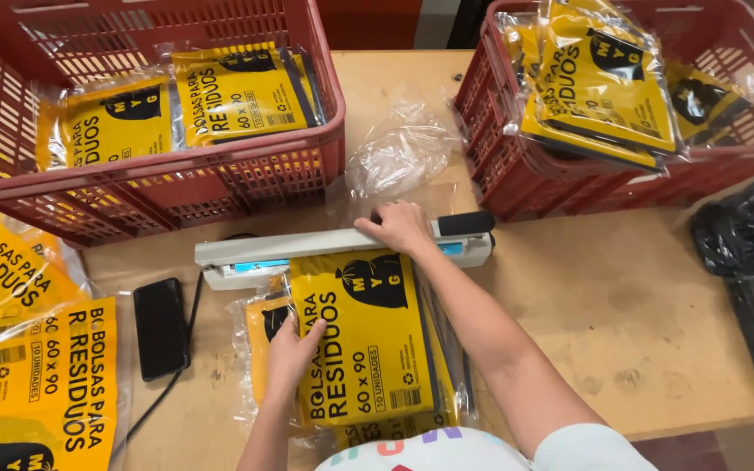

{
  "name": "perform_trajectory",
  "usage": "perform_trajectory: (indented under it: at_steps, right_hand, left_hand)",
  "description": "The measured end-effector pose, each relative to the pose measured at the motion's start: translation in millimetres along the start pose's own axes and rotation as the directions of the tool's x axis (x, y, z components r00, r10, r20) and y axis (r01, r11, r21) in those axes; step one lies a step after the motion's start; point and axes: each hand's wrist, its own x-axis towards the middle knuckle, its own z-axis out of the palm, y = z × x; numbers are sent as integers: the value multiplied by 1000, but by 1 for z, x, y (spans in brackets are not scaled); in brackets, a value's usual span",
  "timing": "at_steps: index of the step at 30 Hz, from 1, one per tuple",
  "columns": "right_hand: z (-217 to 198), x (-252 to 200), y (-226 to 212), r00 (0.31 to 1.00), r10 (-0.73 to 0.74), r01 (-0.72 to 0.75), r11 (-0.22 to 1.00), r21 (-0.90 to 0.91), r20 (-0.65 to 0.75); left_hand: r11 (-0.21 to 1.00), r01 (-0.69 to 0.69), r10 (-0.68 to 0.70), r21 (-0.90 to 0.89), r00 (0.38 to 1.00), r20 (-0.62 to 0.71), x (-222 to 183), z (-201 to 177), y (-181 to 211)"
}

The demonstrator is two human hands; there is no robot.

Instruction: The person is using a manual heat sealer to seal the edges of plastic bags and then sorting them into plastic crates.

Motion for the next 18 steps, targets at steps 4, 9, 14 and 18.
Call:
perform_trajectory:
  at_steps: [4,9,14,18]
  right_hand:
    - [29,8,26,950,-166,181,983,35,-264]
    - [34,6,31,684,-342,446,895,-2,-644]
    - [1,-102,1,542,-373,603,797,39,-753]
    - [28,-172,5,883,127,166,816,554,-452]
  left_hand:
    - [984,-171,174,42,981,-85,-19,9,-3]
    - [966,-251,258,62,957,-131,-1,13,-27]
    - [940,-339,329,-25,927,-182,19,23,-59]
    - [871,-393,352,-294,918,-184,13,30,-81]
